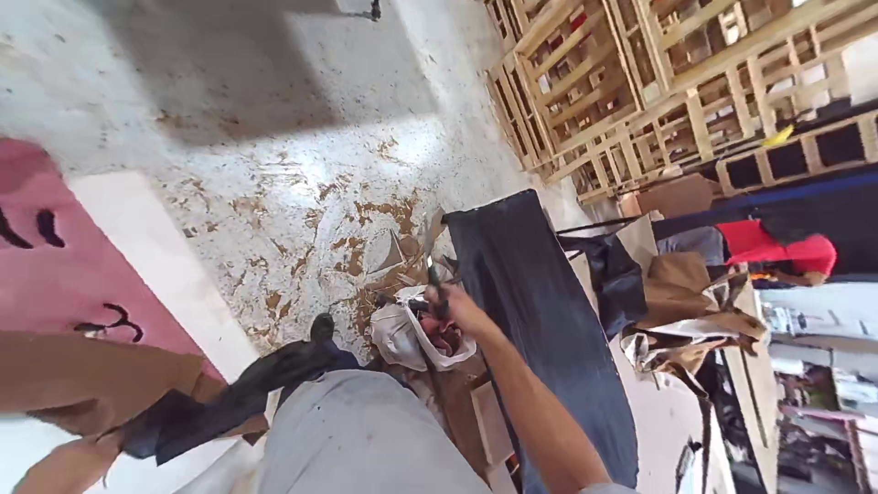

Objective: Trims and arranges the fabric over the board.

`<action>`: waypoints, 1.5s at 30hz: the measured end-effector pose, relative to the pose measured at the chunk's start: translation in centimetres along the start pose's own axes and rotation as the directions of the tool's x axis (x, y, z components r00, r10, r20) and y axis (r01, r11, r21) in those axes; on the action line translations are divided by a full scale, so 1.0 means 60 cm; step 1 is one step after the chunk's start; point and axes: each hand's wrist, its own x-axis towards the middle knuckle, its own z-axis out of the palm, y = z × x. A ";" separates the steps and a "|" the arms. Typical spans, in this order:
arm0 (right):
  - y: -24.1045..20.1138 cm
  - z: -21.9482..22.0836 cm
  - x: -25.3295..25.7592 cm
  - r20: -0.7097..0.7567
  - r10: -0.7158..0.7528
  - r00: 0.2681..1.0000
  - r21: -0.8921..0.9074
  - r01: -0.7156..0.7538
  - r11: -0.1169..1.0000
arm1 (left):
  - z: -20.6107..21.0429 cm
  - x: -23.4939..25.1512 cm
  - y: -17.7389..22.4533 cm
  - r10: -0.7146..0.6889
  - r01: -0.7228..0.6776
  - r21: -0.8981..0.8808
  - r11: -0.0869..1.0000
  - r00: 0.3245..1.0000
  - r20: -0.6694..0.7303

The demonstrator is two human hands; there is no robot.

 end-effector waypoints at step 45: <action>1.104 0.023 -0.906 -0.711 0.641 -0.289 0.699 -0.196 0.688 | 0.521 -0.708 0.659 0.859 -0.285 -0.870 0.402 0.447 0.250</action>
